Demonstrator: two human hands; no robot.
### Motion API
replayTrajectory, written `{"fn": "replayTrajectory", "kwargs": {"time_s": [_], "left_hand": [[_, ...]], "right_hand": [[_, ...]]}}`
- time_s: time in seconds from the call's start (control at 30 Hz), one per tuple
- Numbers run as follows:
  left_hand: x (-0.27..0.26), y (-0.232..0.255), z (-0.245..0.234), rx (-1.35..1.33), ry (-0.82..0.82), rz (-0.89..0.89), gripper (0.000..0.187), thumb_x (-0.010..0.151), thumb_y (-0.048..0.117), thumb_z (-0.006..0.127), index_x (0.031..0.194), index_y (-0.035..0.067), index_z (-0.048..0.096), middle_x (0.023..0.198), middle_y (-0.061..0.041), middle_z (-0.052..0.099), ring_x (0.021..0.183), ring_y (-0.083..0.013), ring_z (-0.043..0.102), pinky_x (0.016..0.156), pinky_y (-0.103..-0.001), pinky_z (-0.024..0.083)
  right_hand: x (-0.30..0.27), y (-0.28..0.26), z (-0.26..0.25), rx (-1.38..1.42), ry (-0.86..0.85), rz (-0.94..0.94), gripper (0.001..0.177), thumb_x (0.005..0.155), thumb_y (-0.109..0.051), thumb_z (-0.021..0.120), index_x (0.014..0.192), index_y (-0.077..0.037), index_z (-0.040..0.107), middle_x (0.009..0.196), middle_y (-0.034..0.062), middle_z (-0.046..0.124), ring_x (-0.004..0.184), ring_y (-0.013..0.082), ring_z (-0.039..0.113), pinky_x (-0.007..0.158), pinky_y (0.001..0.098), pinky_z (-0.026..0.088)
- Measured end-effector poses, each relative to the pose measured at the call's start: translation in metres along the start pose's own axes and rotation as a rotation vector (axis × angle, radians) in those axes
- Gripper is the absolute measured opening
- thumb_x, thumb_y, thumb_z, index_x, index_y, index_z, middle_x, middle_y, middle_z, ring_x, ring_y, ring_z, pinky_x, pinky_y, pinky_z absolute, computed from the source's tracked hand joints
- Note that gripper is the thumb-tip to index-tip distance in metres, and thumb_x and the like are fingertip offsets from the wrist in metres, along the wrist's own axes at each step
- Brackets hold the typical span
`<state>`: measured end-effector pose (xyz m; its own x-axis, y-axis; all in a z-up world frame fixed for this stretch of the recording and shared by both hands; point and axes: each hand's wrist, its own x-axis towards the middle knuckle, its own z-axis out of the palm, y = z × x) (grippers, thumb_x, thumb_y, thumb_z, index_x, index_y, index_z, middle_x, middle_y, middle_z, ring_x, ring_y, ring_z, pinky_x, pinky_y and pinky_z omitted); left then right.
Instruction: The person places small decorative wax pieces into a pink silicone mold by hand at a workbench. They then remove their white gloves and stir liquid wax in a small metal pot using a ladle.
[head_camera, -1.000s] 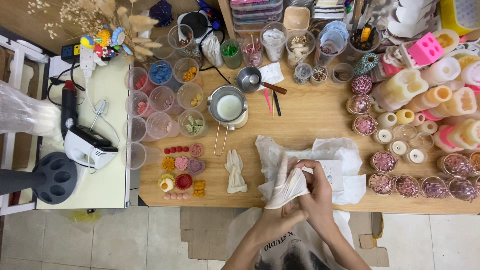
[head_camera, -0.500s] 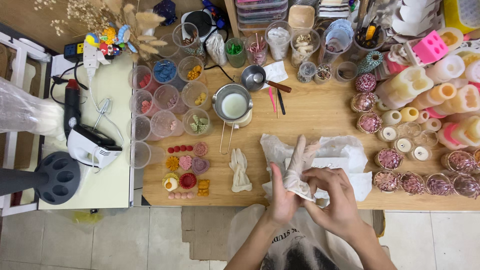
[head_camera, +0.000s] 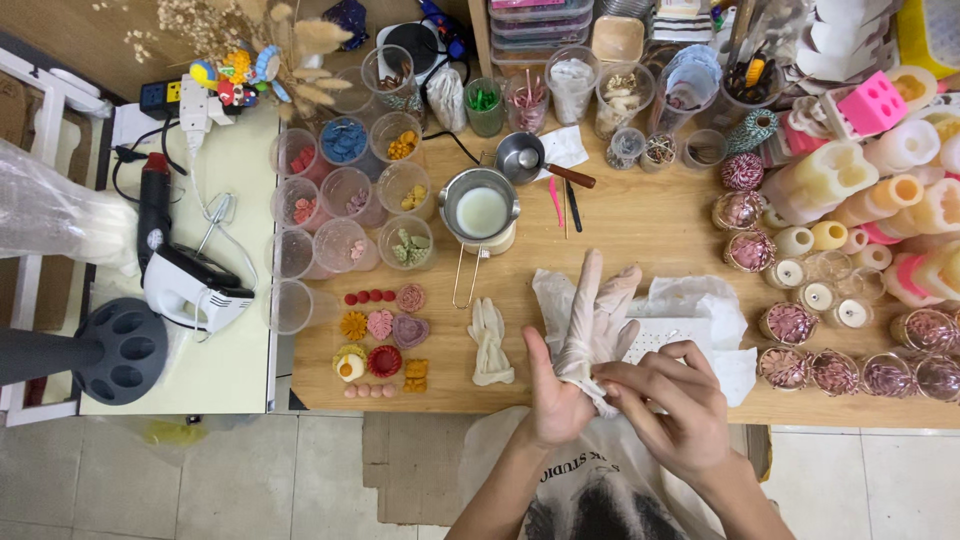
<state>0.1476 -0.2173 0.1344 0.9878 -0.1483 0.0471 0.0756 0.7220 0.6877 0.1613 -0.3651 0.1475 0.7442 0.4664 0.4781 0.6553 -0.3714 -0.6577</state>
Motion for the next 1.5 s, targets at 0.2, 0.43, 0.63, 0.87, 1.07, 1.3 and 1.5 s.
{"fn": "replayTrajectory", "kwargs": {"time_s": [0.2, 0.43, 0.63, 0.87, 1.07, 1.3, 1.5], "left_hand": [[0.001, 0.000, -0.002, 0.018, 0.021, 0.011, 0.103, 0.092, 0.087, 0.009, 0.171, 0.022, -0.005, 0.176, -0.016, 0.014, 0.165, -0.0290, 0.010, 0.131, -0.045, 0.009], [-0.004, -0.012, -0.010, 0.561, 0.149, 0.144, 0.093, 0.106, 0.073, 0.016, 0.169, 0.008, -0.003, 0.175, -0.024, 0.015, 0.162, -0.0364, 0.023, 0.132, -0.046, 0.015], [-0.015, -0.013, -0.033, 0.735, 0.093, 0.018, 0.086, 0.110, 0.064, 0.016, 0.168, 0.001, 0.008, 0.170, -0.024, 0.028, 0.160, -0.0340, 0.025, 0.132, -0.045, 0.015], [-0.033, -0.027, -0.067, 0.452, -0.111, -0.320, 0.085, 0.106, 0.061, 0.006, 0.165, 0.000, 0.011, 0.173, -0.016, 0.015, 0.161, -0.0295, 0.013, 0.129, -0.039, 0.008], [-0.042, -0.021, -0.059, -0.143, -0.172, -0.360, 0.097, 0.102, 0.071, 0.019, 0.169, 0.001, 0.011, 0.167, -0.024, 0.027, 0.154, -0.0390, 0.030, 0.125, -0.054, 0.027], [-0.049, -0.001, -0.052, -0.530, -0.064, -0.377, 0.105, 0.101, 0.080, 0.023, 0.169, 0.001, 0.017, 0.165, -0.025, 0.031, 0.152, -0.0383, 0.035, 0.123, -0.057, 0.031], [-0.057, 0.000, -0.049, -0.410, -0.116, -0.370, 0.110, 0.097, 0.083, 0.028, 0.171, 0.002, 0.016, 0.166, -0.021, 0.033, 0.152, -0.0361, 0.036, 0.120, -0.057, 0.032]], "right_hand": [[0.008, -0.006, 0.000, -0.152, -0.097, 0.074, 0.019, 0.073, -0.011, 0.083, 0.091, -0.011, 0.079, 0.067, -0.0061, 0.070, 0.053, 0.0093, 0.058, 0.070, 0.0326, 0.042], [0.015, -0.011, -0.002, -0.347, -0.224, 0.001, 0.014, 0.075, -0.015, 0.080, 0.088, -0.012, 0.075, 0.077, 0.0005, 0.072, 0.071, 0.0184, 0.069, 0.075, 0.0364, 0.050], [0.010, 0.003, -0.008, -0.175, -0.246, 0.176, 0.019, 0.078, -0.015, 0.077, 0.094, -0.006, 0.072, 0.089, 0.0040, 0.073, 0.082, 0.0222, 0.070, 0.077, 0.0367, 0.054], [0.012, 0.036, -0.032, -0.006, -0.445, 0.498, 0.018, 0.094, -0.012, 0.065, 0.111, -0.005, 0.066, 0.106, 0.0037, 0.076, 0.087, 0.0155, 0.071, 0.073, 0.0300, 0.055], [0.016, 0.042, -0.007, 0.306, -0.209, 0.562, 0.021, 0.101, -0.009, 0.058, 0.121, -0.001, 0.059, 0.112, 0.0069, 0.071, 0.101, 0.0120, 0.067, 0.086, 0.0284, 0.052], [-0.003, 0.072, 0.002, 0.503, -0.312, 0.837, 0.018, 0.095, -0.007, 0.068, 0.106, 0.006, 0.074, 0.095, 0.0065, 0.074, 0.088, 0.0125, 0.065, 0.077, 0.0281, 0.053], [-0.014, 0.080, 0.010, 0.413, -0.166, 0.742, 0.013, 0.106, -0.012, 0.059, 0.108, 0.001, 0.063, 0.092, 0.0046, 0.068, 0.086, 0.0124, 0.061, 0.078, 0.0264, 0.049]]}}
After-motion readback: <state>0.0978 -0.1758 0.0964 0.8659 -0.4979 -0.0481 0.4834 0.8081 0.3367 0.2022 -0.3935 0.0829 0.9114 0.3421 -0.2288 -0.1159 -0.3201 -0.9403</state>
